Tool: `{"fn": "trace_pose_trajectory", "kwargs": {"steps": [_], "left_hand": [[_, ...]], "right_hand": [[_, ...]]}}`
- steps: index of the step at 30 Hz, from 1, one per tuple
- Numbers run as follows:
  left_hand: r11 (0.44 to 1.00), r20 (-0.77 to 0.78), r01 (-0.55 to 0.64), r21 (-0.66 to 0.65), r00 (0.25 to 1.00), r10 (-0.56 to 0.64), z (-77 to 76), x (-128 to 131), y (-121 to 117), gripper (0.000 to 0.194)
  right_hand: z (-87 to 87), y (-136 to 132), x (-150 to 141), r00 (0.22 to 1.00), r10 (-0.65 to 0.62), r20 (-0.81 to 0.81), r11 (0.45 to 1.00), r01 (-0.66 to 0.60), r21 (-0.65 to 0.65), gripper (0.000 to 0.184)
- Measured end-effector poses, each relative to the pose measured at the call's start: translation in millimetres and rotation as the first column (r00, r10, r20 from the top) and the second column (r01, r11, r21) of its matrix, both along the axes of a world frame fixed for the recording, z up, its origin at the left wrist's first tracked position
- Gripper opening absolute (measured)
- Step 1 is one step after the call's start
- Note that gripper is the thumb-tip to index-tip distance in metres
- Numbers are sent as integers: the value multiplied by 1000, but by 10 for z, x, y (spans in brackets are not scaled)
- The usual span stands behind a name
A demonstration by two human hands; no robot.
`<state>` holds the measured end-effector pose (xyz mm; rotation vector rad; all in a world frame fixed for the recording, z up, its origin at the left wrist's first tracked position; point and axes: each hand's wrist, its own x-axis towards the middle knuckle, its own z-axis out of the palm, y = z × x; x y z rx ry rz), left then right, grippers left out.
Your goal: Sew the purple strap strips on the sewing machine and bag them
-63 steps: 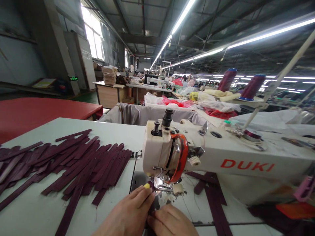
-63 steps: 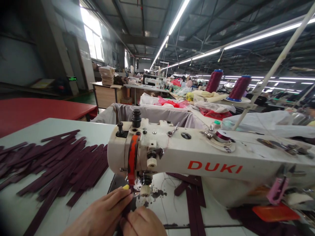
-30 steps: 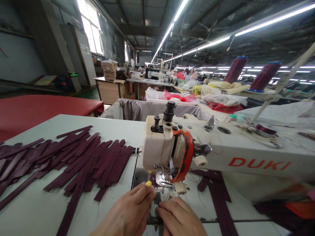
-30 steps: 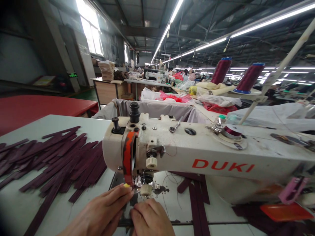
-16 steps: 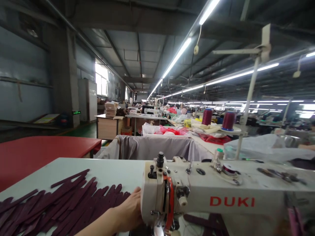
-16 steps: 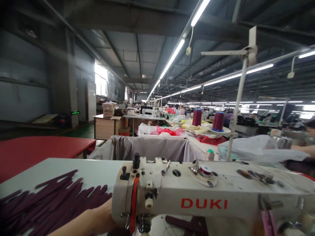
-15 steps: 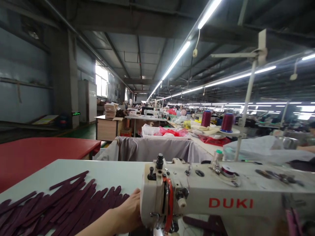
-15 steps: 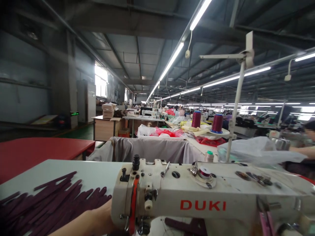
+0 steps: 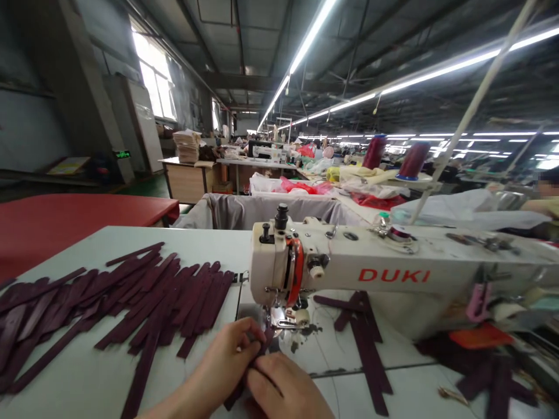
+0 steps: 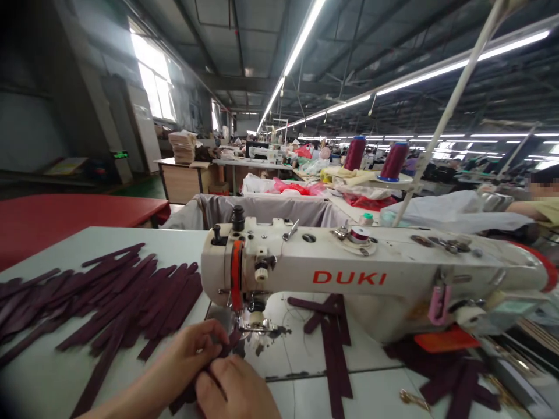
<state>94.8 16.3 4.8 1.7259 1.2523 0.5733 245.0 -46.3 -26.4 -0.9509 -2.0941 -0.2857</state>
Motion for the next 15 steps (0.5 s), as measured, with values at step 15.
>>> {"fn": "trace_pose_trajectory", "kwargs": {"steps": [15], "left_hand": [[979, -133, 36, 199, 991, -9, -17, -109, -189, 16]], "right_hand": [[175, 2, 180, 971, 157, 178, 987, -162, 15, 36]]}}
